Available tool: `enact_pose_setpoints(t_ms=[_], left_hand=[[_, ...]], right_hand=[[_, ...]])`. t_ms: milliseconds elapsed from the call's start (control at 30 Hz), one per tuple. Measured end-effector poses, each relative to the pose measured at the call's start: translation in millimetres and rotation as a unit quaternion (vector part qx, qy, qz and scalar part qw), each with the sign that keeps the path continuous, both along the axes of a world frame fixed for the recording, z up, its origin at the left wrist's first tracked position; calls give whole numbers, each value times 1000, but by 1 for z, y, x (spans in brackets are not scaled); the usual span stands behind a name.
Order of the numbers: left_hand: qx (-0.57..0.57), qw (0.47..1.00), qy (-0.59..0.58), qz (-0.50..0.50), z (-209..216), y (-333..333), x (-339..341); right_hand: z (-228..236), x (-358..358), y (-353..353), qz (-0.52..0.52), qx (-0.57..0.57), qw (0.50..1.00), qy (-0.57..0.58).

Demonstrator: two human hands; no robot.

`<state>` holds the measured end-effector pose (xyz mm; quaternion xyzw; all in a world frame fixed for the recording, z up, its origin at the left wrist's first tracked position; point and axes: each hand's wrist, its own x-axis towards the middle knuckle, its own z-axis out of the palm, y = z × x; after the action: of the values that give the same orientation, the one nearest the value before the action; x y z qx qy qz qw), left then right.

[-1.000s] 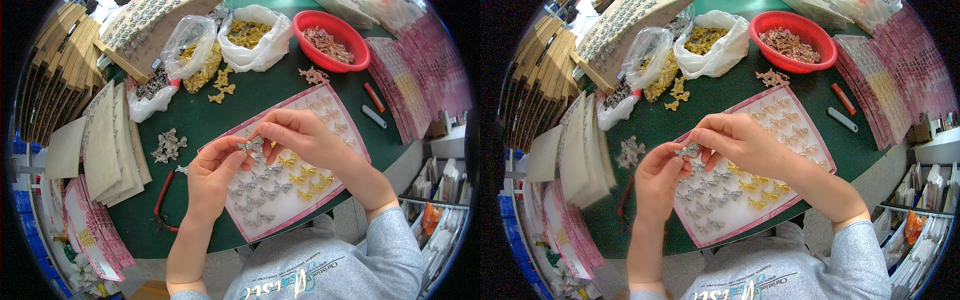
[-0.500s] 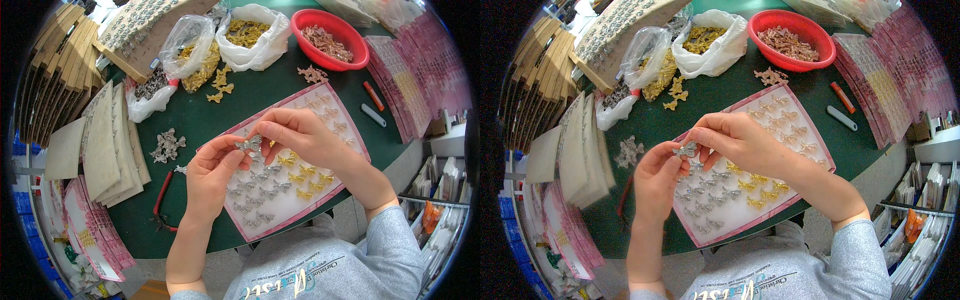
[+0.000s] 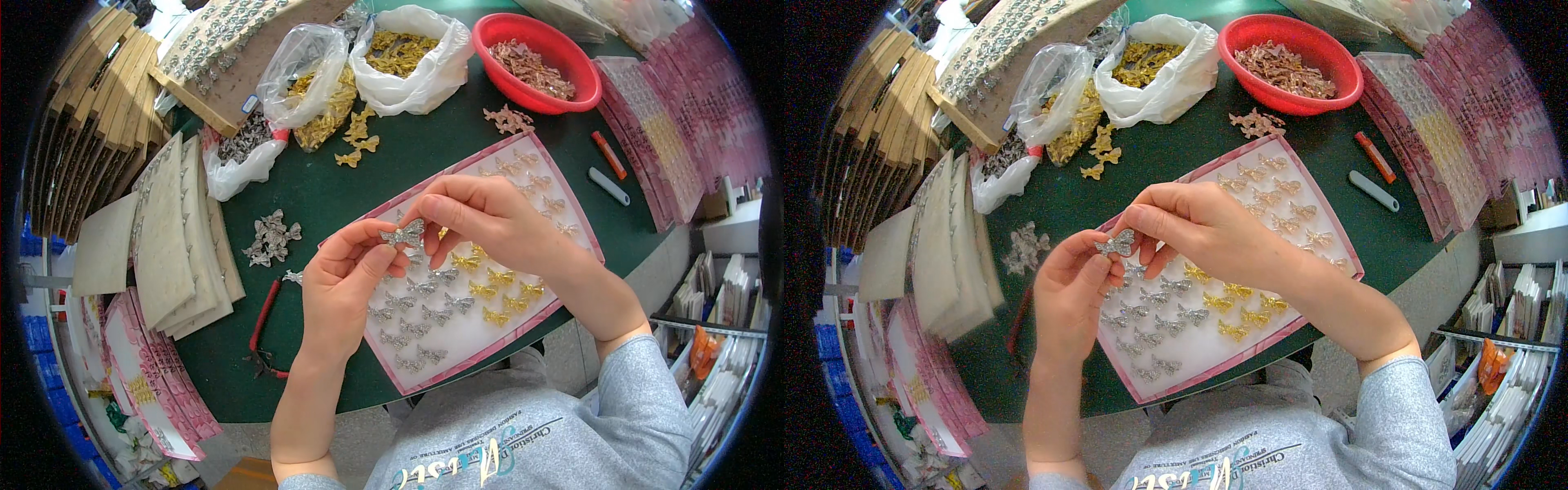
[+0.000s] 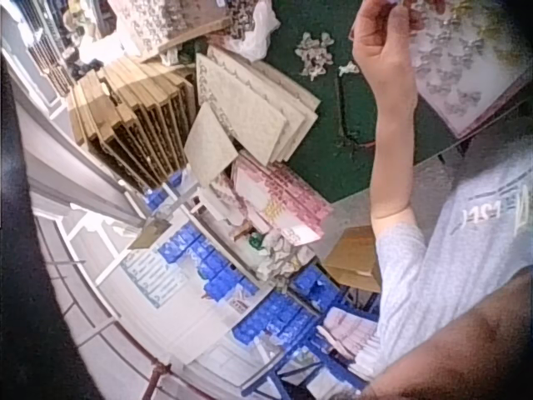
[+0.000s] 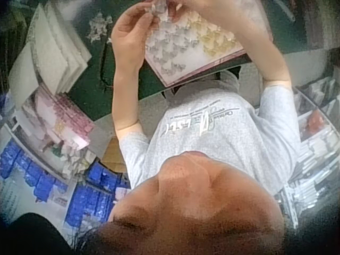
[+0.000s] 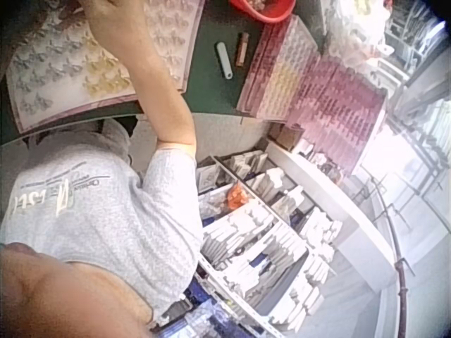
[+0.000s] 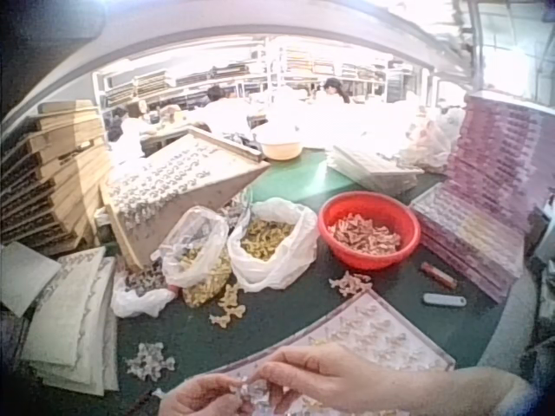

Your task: The person assembles small decorative bows by hand, picking up silver and gold pieces from a tray and arranging them. They use pliers to adjust the shape of the bows and a small tool to refine details. The finished bows are placed back onto the tray in organized rows.

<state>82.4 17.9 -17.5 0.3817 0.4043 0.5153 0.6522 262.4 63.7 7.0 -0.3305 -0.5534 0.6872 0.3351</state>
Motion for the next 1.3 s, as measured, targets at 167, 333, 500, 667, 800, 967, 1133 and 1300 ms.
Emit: enact_pose_setpoints(t_ms=[167, 333, 500, 667, 800, 967, 1133, 1300], left_hand=[[2, 1000, 5, -3, 0, 0, 0], [6, 1000, 10, -1, 0, 0, 0], [15, 1000, 23, 1, 0, 0, 0], [14, 1000, 18, 5, 0, 0, 0], [13, 1000, 18, 11, 1, 1, -2], [6, 1000, 25, 17, 3, 1, -2], [1, 1000, 15, 10, 2, 2, -1], [-26, 999, -5, -27, 1, 4, -3]], right_hand=[[0, 0, 1, 4, 4, 1000, -2], [-1, 1, 1, 4, 20, 1000, -6], [-3, 0, 1, 5, 23, 1000, -8], [-1, -1, 0, -7, 33, 999, -12], [-2, -2, -1, -29, 167, 985, -32], [1, -1, 0, -25, 318, 943, -90], [-2, 0, 2, -45, 407, 905, -119], [-2, -2, 3, -43, 488, 857, -158]])
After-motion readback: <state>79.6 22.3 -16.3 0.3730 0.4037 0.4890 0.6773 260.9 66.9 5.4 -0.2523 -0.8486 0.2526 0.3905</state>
